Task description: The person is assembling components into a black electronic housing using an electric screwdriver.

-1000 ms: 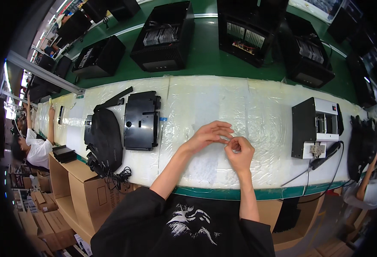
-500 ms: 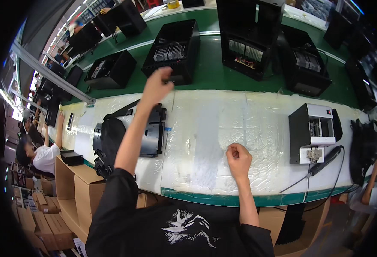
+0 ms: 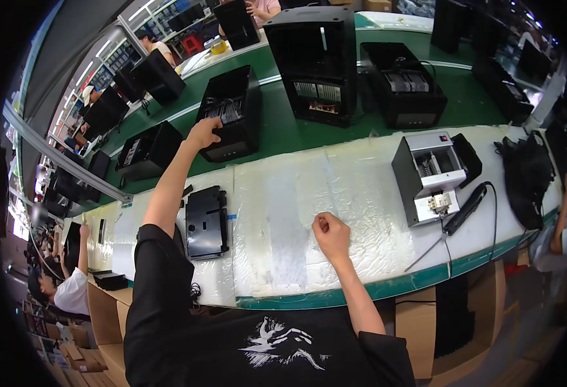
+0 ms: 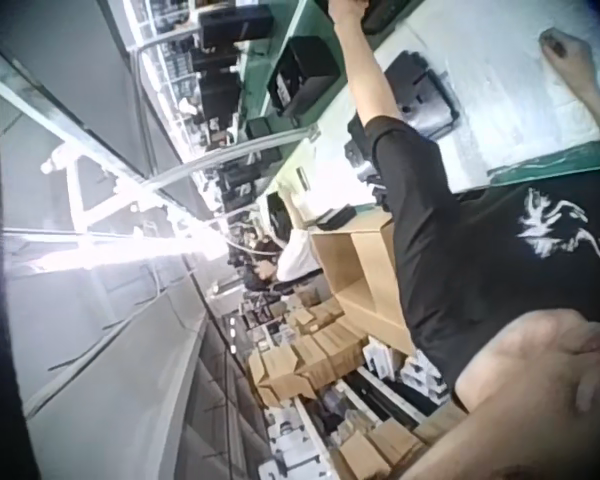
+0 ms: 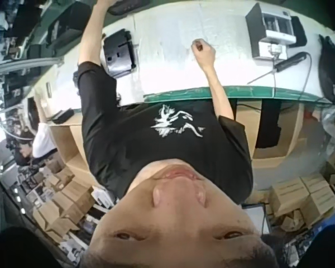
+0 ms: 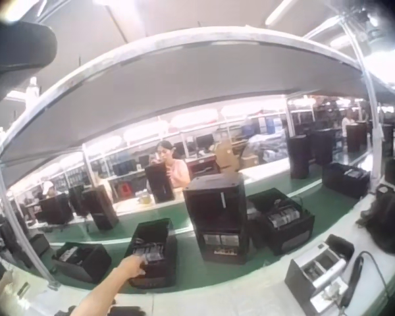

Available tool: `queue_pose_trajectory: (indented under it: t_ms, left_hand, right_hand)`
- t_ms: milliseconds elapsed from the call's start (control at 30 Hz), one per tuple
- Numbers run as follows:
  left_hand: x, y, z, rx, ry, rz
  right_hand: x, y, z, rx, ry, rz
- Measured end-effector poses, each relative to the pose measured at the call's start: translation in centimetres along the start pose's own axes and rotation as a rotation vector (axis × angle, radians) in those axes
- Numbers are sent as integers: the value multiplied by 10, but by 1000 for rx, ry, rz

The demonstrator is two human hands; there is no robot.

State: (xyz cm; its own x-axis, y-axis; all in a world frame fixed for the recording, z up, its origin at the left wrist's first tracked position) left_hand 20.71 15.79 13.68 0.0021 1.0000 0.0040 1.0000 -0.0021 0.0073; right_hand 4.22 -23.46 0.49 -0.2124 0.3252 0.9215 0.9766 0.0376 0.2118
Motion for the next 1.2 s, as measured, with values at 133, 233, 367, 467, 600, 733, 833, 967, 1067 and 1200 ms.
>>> queue_pose_trajectory:
  t_ms: [133,233,367,467,600,733,833,967,1067,1200]
  left_hand:
    - [-42,-3,-24,-14,-56,81]
    - [-97,-31,-43,-63,-47,191]
    - [-169,-102,-38,-41,-198,386]
    - [-196,-158,-47,4,-334,393]
    - [-218,-223,-44,159,-419,449]
    - [-234,-264,-34,231,-559,436]
    - [-244,-280,-21,125,-736,436]
    - [-258,-280,-30,-56,-1024,296]
    - [-266,-282,-16,-248,-940,220]
    - [-256,-286,-5,-416,-928,199]
  right_hand:
    - [-3,0,1,-15,12,14]
    - [-3,-3,0,-3,23,48]
    - [-2,-2,-6,-43,122,79]
    - [-18,-4,-6,-42,195,144]
    - [-19,-4,-9,-51,332,131]
    - [-20,8,-22,-129,478,162]
    - [18,34,-40,-253,415,-5]
    - [98,69,-27,-7,333,-165]
    - [128,94,17,405,247,-116]
    - [141,113,64,807,-317,45]
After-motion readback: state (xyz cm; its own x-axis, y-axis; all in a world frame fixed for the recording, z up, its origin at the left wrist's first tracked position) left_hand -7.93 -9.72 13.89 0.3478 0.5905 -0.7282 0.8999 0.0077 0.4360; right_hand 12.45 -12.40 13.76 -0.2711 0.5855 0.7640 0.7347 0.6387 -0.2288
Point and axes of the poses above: each hand's wrist, its own y-axis towards the middle knuckle, its own z-axis out of the palm, x = y × z, the point moved 5 cm from there along y, towards the middle knuckle, and after that the axes turned 2 degrees about x, right-handed, at the moved point
